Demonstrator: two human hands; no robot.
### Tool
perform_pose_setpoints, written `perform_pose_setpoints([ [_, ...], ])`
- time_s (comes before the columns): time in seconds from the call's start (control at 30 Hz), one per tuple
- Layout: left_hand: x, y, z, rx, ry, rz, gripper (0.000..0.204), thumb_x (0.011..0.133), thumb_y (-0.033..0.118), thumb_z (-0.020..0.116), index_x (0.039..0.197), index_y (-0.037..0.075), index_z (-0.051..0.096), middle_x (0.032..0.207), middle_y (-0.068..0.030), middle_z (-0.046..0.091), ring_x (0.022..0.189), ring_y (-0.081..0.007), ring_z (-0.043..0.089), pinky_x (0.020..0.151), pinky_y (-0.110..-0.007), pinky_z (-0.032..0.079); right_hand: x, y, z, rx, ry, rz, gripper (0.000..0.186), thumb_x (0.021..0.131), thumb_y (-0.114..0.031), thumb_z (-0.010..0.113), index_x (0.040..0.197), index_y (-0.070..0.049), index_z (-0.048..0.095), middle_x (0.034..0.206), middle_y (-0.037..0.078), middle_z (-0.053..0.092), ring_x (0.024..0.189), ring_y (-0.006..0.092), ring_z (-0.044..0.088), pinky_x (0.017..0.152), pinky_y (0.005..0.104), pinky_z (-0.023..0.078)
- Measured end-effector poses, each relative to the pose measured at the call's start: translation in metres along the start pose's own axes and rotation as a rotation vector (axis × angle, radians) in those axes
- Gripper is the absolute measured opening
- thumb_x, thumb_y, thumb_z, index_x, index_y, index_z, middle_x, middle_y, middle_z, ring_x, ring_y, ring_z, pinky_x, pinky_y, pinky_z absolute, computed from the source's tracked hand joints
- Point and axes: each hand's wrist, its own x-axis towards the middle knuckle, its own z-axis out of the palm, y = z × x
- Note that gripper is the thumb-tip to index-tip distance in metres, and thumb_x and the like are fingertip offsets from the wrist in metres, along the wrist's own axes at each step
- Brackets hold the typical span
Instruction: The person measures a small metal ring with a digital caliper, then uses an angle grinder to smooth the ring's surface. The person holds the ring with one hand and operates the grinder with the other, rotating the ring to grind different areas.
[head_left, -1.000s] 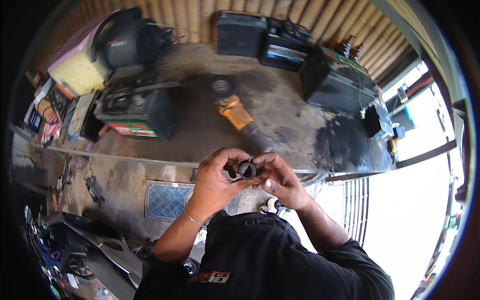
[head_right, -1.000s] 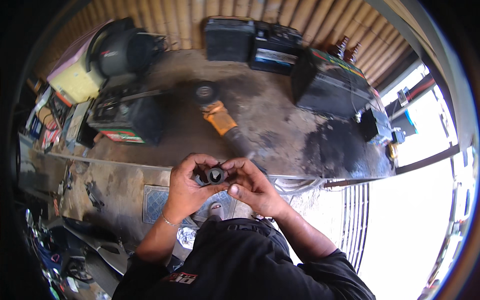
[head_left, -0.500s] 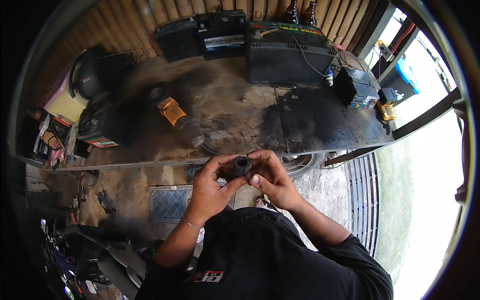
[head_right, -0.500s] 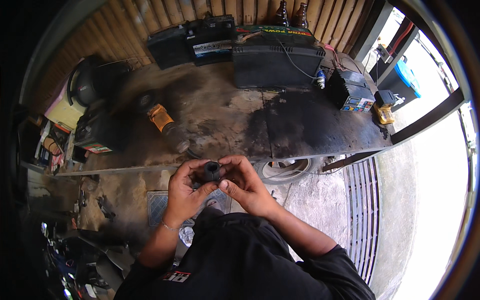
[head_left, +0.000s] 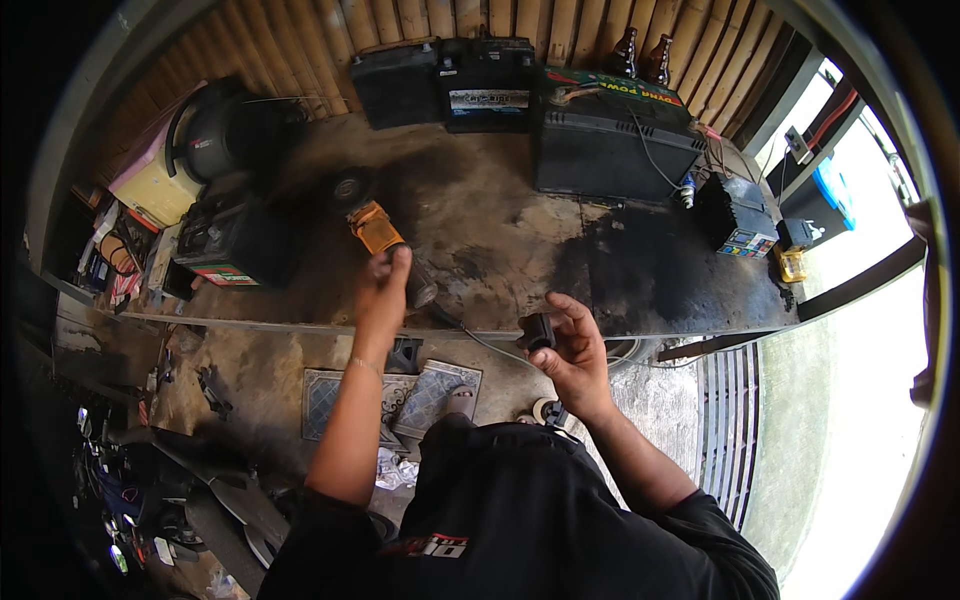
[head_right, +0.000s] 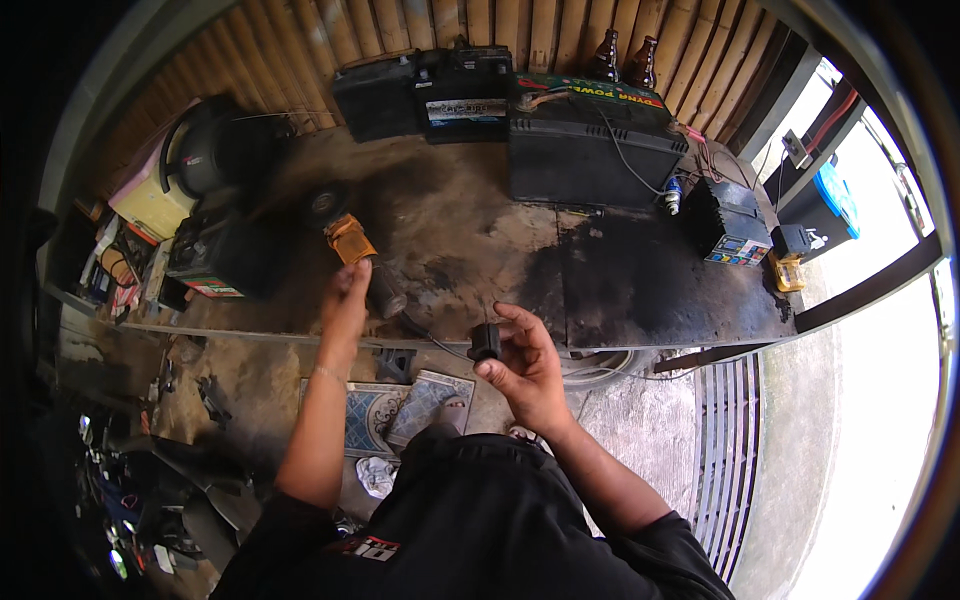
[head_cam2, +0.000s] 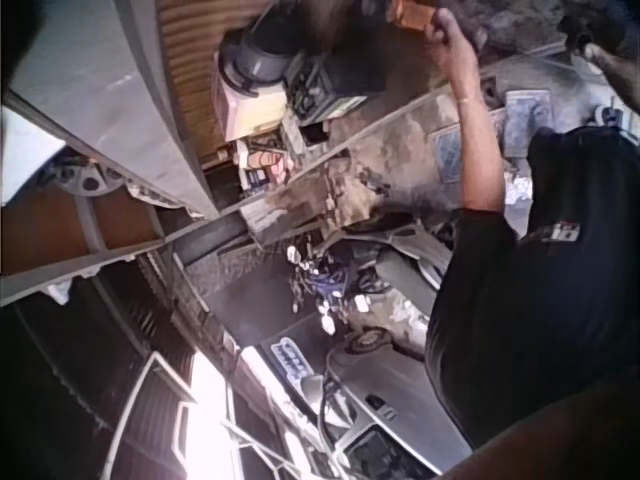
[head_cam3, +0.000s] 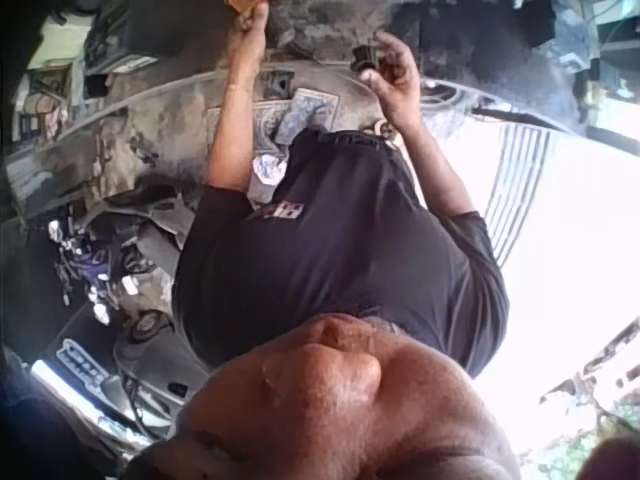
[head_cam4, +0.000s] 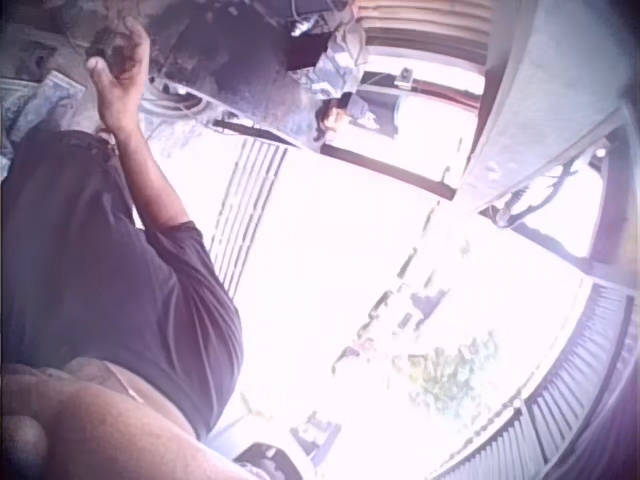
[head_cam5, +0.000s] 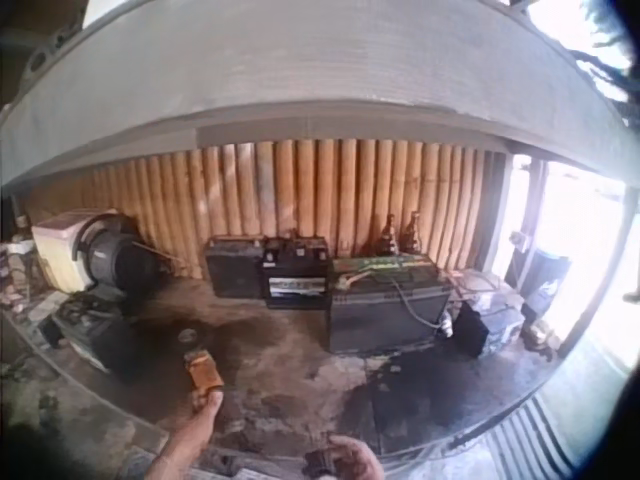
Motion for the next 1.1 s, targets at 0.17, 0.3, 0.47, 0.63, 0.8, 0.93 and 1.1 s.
perform_pose_setpoints([
  [0.17,0.101,-0.042,0.014,0.692,0.085,0.071,0.096,0.076,0.059,0.085,0.131,-0.012,0.052,0.139,-0.0303,0.056,0.138,-0.0458,0.043,0.106,-0.049,0.047,0.019,-0.005,-0.001,-0.005,0.114,0.092,0.044,0.096,-0.001,0.073,0.136,-0.006,0.056,0.117,0.001,0.062,0.105,0.0096,0.058,0.096,0.0273,0.047],
  [0.3,0.096,-0.041,0.003,0.119,-0.134,0.142,0.062,0.081,0.023,0.082,0.130,-0.007,0.057,0.105,-0.0165,0.072,0.105,-0.0325,0.069,0.093,-0.041,0.055,0.027,-0.006,0.003,0.038,0.179,0.314,0.030,0.101,-0.013,0.068,0.129,-0.009,0.059,0.110,-0.003,0.061,0.101,0.0090,0.057,0.089,0.0276,0.047],
  [0.47,0.016,-0.022,-0.028,-0.452,-0.544,-0.167,0.060,0.085,0.007,0.068,0.140,-0.003,0.048,0.110,-0.0190,0.069,0.096,-0.0274,0.073,0.072,-0.037,0.062,0.050,0.000,0.011,-0.020,0.159,0.467,0.045,0.100,-0.032,0.073,0.134,-0.009,0.056,0.117,0.001,0.060,0.106,0.0110,0.055,0.089,0.0299,0.046],
  [0.63,-0.041,0.002,-0.010,-0.493,-0.847,0.193,0.085,0.075,0.016,0.083,0.146,-0.001,0.041,0.127,-0.0094,0.059,0.119,-0.0194,0.058,0.106,-0.035,0.046,0.063,0.009,0.033,-0.160,0.112,0.216,0.076,0.095,-0.032,0.079,0.151,0.001,0.042,0.129,0.012,0.060,0.121,0.0181,0.055,0.107,0.0342,0.043],
  [0.8,-0.070,0.033,0.013,-0.355,-0.975,0.252,0.096,0.075,0.013,0.087,0.152,0.001,0.032,0.138,-0.0080,0.049,0.130,-0.0185,0.048,0.110,-0.036,0.042,0.042,-0.002,0.036,-0.094,0.172,-0.003,0.067,0.097,-0.030,0.076,0.145,0.005,0.045,0.131,0.011,0.060,0.123,0.0167,0.055,0.108,0.0323,0.042],
  [0.93,-0.086,0.042,0.029,-0.234,-1.047,0.268,0.103,0.077,0.007,0.085,0.157,0.002,0.020,0.141,-0.0091,0.046,0.134,-0.0190,0.045,0.112,-0.037,0.041,0.026,-0.002,0.030,-0.083,0.326,-0.085,0.056,0.100,-0.030,0.072,0.138,0.005,0.052,0.126,0.010,0.063,0.118,0.0164,0.057,0.105,0.0318,0.043],
  [1.1,-0.095,0.040,0.047,-0.110,-1.101,0.240,0.109,0.077,0.005,0.083,0.159,0.002,0.011,0.142,-0.0117,0.045,0.133,-0.0212,0.046,0.112,-0.037,0.041,0.013,-0.002,0.021,-0.108,0.462,-0.117,0.048,0.100,-0.029,0.070,0.133,0.004,0.057,0.123,0.008,0.065,0.116,0.0150,0.057,0.104,0.0316,0.044],
])
